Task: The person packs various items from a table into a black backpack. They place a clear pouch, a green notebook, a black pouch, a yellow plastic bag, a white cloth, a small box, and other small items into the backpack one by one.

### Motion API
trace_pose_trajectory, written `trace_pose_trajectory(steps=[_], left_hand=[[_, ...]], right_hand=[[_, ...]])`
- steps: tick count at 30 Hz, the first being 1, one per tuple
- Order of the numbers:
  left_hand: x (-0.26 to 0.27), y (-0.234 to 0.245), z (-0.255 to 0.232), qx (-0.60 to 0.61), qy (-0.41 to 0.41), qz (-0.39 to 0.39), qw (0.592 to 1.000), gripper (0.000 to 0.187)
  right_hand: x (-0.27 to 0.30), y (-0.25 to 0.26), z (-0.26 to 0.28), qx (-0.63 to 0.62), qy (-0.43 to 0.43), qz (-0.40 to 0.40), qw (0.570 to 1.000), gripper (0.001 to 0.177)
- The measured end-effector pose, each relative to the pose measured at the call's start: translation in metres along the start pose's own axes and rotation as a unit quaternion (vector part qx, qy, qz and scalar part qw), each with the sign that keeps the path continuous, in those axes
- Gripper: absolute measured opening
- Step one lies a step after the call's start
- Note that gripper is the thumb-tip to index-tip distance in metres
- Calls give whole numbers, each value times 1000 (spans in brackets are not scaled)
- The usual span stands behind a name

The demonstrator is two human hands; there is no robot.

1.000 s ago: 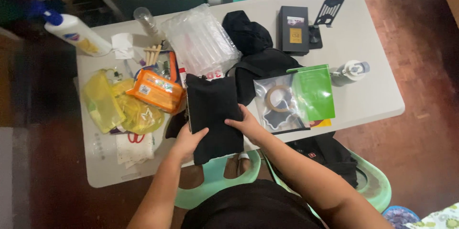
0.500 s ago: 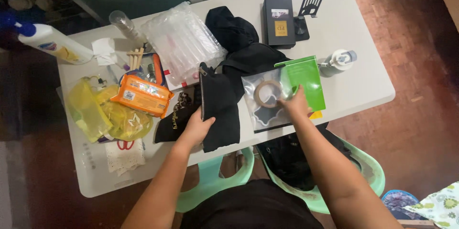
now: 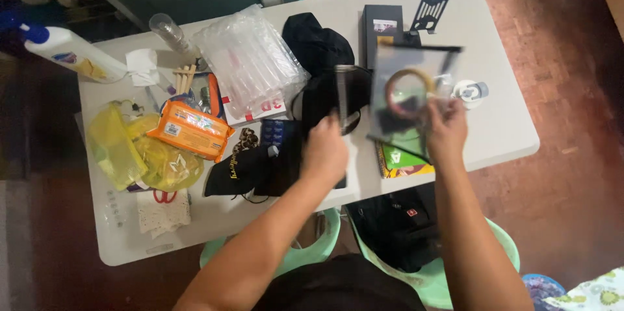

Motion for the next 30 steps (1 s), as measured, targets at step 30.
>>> trace_pose_trajectory(steps=[30], left_hand=[[143, 116, 354, -16, 261, -304, 916, 25]], right_hand=[[166, -197, 39, 322, 536, 237, 743, 16]])
Point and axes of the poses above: each hand's wrist, its own x-axis away from the middle knuckle, its own y-axis out of the back of the hand, z = x × y, the point moved 8 cm from there along -x, towards the middle knuckle
